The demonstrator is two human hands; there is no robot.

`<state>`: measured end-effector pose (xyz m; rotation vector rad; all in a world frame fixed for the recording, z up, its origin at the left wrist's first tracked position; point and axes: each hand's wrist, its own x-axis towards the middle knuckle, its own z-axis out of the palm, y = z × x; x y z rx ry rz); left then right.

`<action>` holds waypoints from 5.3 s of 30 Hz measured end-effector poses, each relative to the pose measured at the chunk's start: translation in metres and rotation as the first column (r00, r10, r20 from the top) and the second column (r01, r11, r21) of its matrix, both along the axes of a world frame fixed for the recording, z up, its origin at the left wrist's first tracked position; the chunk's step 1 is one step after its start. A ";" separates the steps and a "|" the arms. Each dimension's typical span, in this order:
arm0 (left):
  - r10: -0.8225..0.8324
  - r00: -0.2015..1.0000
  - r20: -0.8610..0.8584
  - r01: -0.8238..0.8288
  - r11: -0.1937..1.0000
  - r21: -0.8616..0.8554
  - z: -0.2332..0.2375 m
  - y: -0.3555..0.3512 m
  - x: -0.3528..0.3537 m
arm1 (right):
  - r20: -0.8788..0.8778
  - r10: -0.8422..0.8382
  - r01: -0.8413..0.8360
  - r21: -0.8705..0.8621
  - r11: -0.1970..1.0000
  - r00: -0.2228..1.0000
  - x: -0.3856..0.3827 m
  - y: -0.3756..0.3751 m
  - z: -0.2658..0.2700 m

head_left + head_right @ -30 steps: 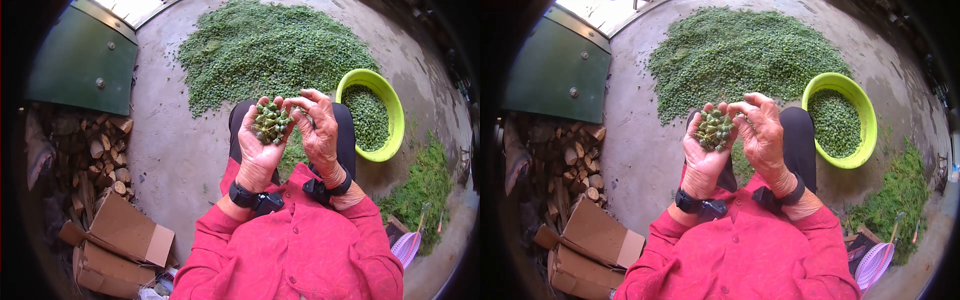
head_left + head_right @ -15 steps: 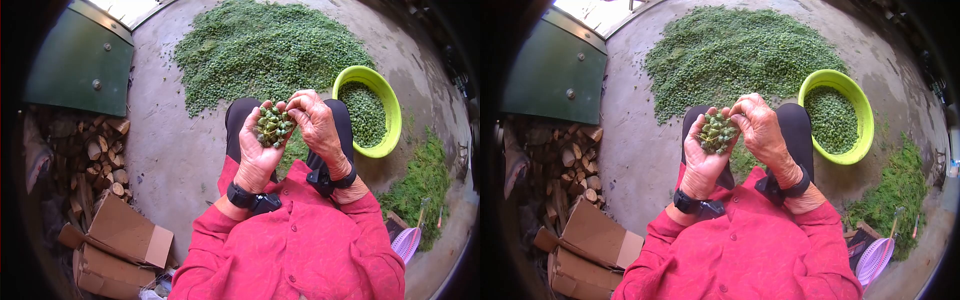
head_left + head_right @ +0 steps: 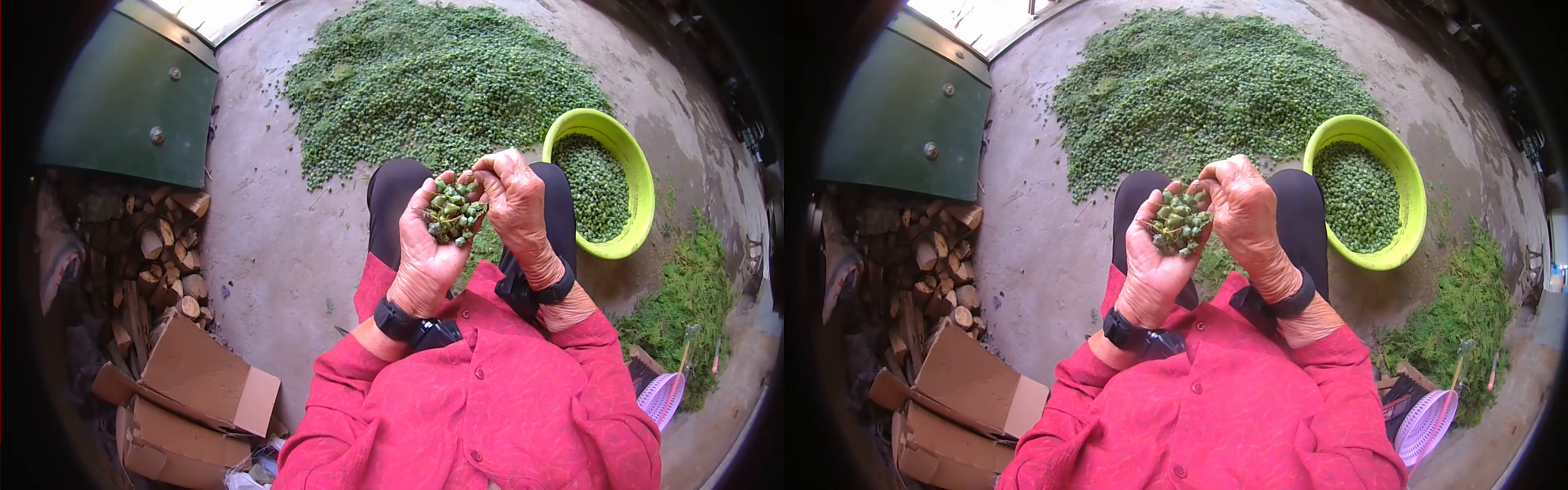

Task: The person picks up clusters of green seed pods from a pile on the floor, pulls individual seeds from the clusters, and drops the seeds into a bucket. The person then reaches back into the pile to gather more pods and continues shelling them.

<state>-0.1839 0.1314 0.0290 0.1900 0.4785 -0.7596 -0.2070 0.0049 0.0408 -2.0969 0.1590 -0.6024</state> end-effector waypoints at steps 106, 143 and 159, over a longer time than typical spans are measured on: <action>0.091 0.995 0.038 -0.085 0.988 -0.126 -0.017 0.015 0.014 | -0.139 0.182 -0.026 0.720 0.693 0.973 -0.009 -0.013 -0.008; 0.059 0.943 0.328 -0.115 0.982 0.153 -0.007 0.002 0.004 | -0.083 0.301 -0.279 0.208 0.938 0.950 0.004 0.032 0.007; -0.022 0.997 0.076 0.015 0.996 0.084 -0.005 0.010 0.007 | 0.048 0.315 -0.111 0.977 0.185 0.948 0.012 0.001 -0.003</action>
